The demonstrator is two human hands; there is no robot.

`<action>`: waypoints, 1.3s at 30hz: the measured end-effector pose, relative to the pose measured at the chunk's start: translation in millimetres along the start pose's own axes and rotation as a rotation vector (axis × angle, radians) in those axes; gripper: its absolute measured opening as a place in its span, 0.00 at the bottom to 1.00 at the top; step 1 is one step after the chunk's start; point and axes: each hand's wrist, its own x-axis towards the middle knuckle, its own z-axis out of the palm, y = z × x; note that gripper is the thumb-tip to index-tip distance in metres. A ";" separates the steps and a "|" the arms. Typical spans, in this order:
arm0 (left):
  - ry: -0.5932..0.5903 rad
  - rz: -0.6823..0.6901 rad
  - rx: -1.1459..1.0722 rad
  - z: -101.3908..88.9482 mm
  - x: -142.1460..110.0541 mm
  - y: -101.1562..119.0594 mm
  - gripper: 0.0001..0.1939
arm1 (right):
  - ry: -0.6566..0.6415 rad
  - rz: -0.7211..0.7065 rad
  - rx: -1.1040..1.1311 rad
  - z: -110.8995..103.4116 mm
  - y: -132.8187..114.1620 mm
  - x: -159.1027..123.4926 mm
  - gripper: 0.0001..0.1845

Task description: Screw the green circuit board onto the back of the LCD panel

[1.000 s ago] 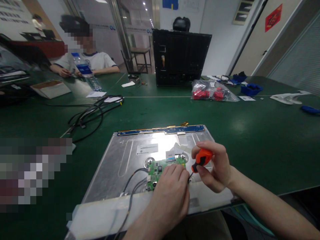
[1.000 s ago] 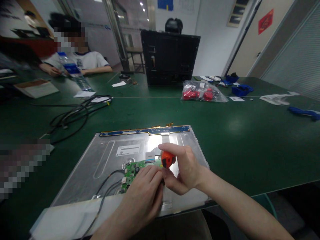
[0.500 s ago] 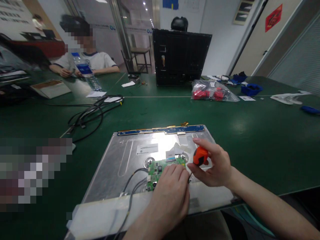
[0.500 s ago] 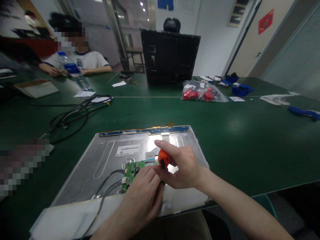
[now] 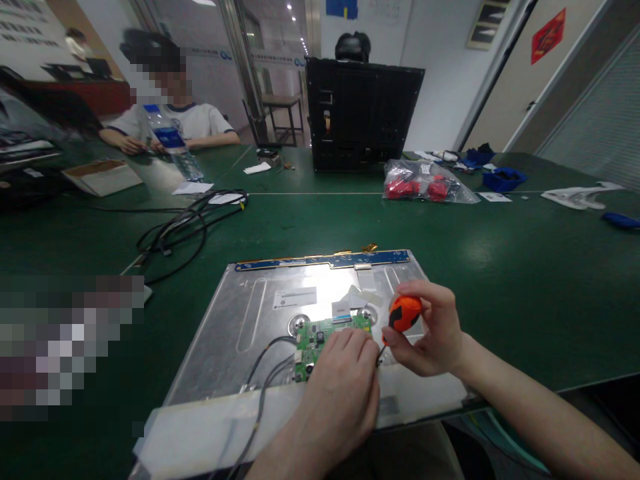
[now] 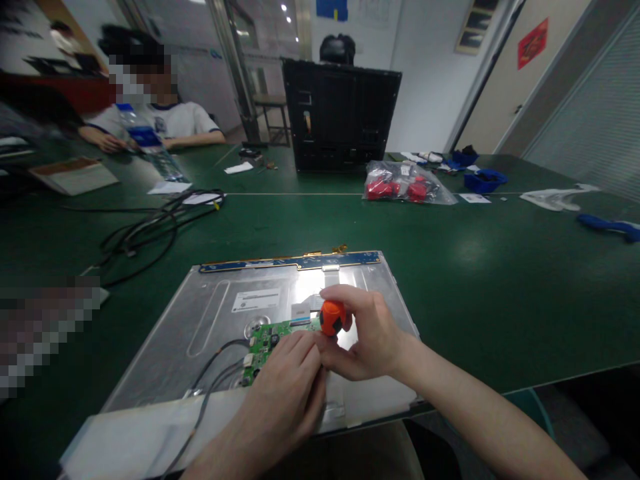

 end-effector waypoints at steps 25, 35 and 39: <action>-0.020 -0.008 0.005 -0.6 0.9 1.1 0.09 | -0.010 -0.045 0.012 -2.6 0.8 -0.7 0.35; 0.048 0.011 -0.021 0.2 -1.2 -0.4 0.11 | 0.006 -0.047 -0.099 -2.1 -2.0 5.3 0.32; 0.036 0.018 -0.010 0.4 -1.2 -0.8 0.10 | -0.006 -0.074 -0.102 -3.6 -3.7 7.3 0.32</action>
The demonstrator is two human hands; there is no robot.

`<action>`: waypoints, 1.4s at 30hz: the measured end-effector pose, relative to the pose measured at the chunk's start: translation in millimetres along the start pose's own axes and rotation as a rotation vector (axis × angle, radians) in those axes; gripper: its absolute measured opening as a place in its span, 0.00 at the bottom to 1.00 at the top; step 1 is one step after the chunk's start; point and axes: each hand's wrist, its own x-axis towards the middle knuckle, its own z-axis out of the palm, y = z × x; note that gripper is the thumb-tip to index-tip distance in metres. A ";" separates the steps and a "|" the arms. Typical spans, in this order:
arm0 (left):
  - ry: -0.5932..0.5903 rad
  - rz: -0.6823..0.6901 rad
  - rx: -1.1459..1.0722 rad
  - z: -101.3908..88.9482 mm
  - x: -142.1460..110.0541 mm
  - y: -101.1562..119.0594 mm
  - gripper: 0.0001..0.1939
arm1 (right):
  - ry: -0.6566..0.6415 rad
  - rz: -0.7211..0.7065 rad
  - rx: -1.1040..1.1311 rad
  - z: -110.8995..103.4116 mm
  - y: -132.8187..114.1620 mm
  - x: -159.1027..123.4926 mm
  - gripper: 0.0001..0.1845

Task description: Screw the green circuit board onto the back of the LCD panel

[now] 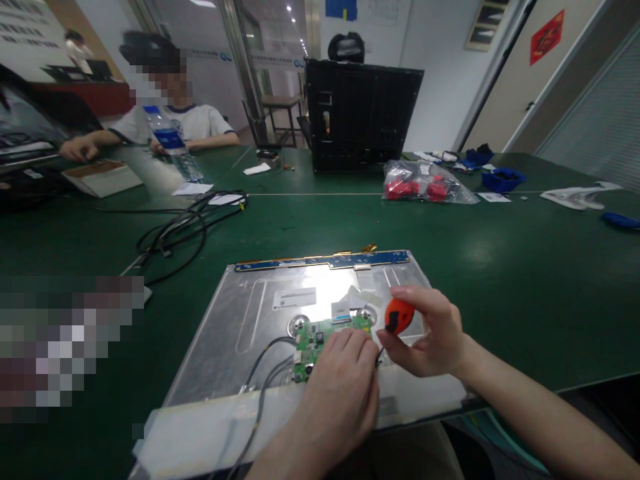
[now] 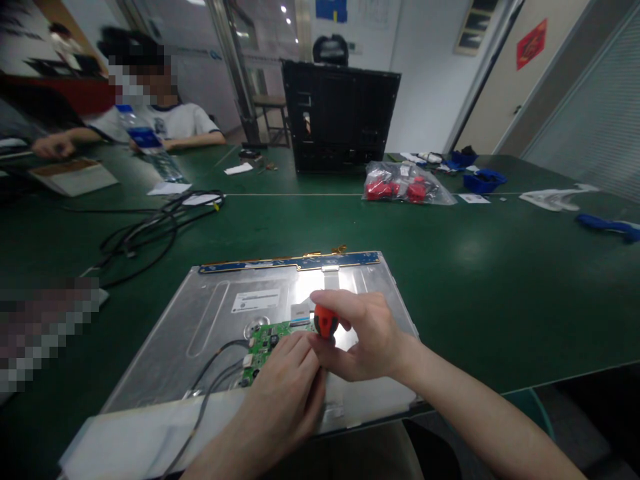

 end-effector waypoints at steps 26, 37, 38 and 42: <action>0.000 -0.002 0.002 0.2 0.2 0.6 0.10 | 0.057 -0.020 -0.050 -1.3 1.4 2.3 0.29; -0.072 -0.035 0.007 0.3 2.1 1.4 0.09 | 0.085 -0.003 0.124 3.4 2.1 -7.8 0.36; -0.065 -0.032 0.005 0.5 1.8 1.3 0.09 | 0.085 -0.007 0.129 3.1 2.3 -7.1 0.34; -0.022 -0.011 0.008 1.0 0.5 0.9 0.09 | 0.073 -0.070 0.061 0.8 3.0 -0.7 0.28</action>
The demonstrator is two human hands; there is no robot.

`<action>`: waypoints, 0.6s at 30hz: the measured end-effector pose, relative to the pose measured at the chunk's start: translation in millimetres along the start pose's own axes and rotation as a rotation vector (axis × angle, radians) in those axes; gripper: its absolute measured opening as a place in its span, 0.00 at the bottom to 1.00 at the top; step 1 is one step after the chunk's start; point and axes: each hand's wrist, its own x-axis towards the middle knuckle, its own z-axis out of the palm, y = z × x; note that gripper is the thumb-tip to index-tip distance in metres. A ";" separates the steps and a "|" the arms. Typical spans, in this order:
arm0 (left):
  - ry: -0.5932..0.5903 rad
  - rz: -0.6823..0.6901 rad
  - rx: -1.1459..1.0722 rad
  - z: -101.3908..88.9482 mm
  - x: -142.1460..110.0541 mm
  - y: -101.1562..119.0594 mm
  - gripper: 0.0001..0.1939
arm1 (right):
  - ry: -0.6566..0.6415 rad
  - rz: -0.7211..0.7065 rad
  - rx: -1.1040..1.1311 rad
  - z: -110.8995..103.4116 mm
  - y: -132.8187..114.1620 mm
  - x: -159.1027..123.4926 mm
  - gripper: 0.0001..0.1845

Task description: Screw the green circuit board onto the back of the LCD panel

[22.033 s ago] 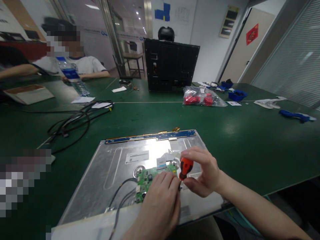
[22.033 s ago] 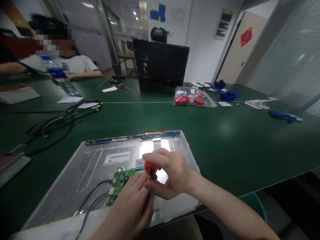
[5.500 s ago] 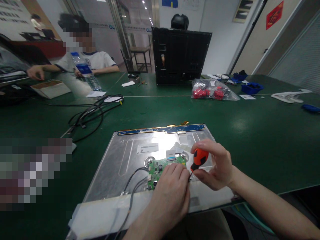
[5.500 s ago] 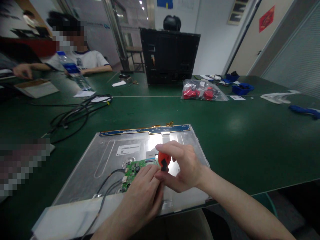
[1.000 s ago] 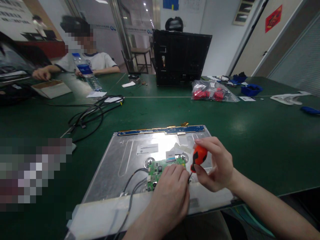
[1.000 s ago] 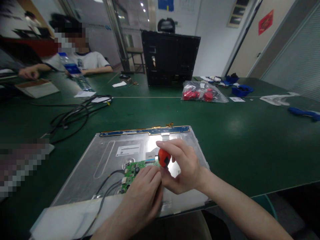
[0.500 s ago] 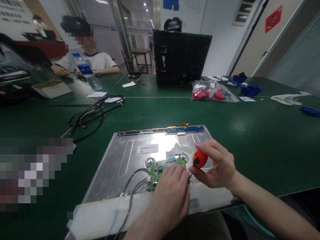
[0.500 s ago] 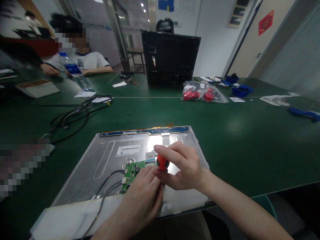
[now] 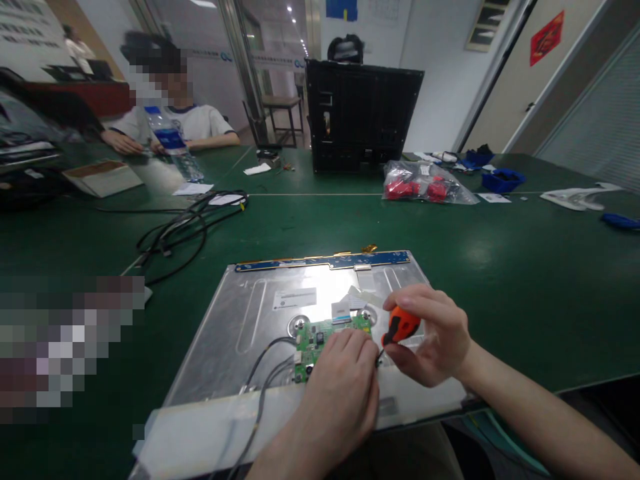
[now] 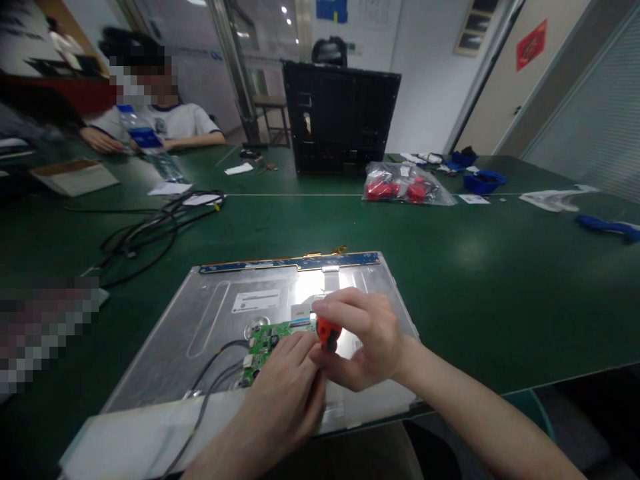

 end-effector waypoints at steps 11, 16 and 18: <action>0.006 0.009 0.002 0.5 0.8 -0.8 0.08 | -0.031 0.047 -0.054 -0.3 -3.9 -1.0 0.31; 0.020 0.022 0.017 -0.4 0.8 0.2 0.08 | -0.049 0.037 -0.027 -0.2 -3.4 0.2 0.30; 0.032 0.028 0.021 -0.3 1.0 0.1 0.09 | -0.052 0.018 -0.061 -0.4 -3.1 1.9 0.29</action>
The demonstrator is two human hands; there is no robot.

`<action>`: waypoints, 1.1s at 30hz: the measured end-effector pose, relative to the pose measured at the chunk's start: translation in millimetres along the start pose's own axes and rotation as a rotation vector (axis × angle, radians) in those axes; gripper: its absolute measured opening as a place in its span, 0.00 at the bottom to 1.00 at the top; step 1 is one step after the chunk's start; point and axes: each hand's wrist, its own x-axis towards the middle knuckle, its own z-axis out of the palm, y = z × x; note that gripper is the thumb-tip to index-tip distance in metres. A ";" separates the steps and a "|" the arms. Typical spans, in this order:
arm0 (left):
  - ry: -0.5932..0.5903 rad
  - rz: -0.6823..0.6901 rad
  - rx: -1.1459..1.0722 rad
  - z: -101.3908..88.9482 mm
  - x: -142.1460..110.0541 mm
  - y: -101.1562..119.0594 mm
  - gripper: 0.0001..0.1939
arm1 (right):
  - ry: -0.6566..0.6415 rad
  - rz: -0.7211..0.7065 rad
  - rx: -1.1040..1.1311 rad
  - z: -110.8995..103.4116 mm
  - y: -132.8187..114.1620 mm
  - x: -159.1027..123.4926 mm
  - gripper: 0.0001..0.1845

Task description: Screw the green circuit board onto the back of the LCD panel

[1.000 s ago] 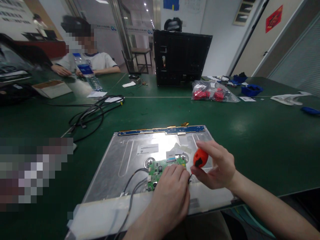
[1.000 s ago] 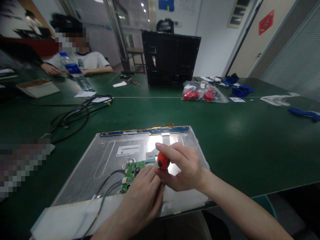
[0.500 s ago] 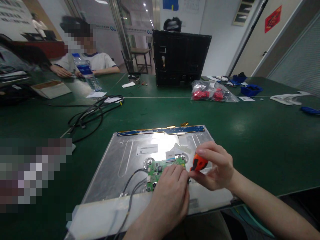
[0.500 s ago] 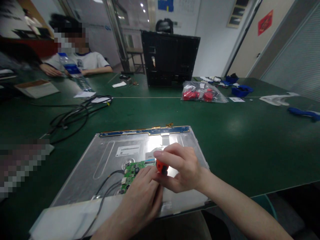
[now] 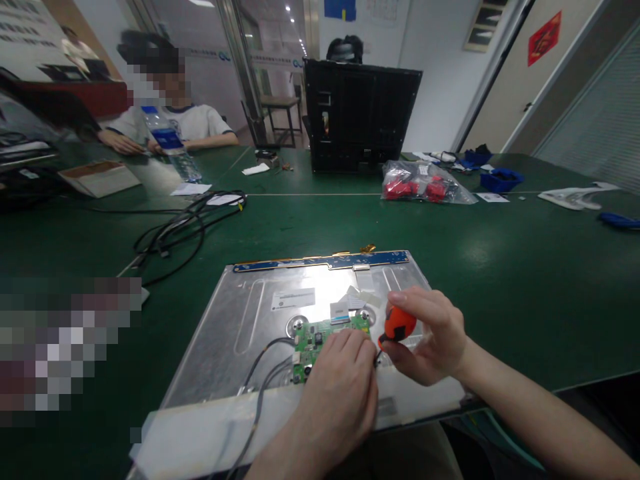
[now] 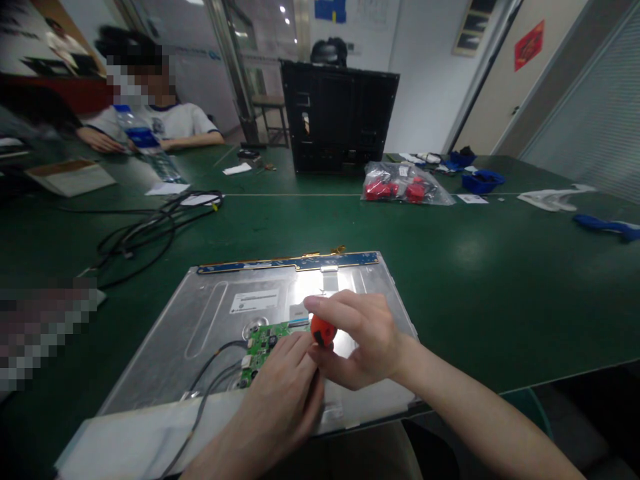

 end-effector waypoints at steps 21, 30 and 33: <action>-0.031 -0.029 -0.007 -0.8 -0.2 0.6 0.09 | -0.030 0.081 -0.049 -2.1 -0.4 -5.2 0.36; -0.040 -0.036 -0.002 0.0 0.3 0.4 0.10 | 0.014 0.109 0.131 1.1 1.9 -8.6 0.33; -0.011 -0.019 -0.006 0.4 -0.7 -0.1 0.09 | 0.016 0.066 0.107 1.8 4.3 -4.5 0.31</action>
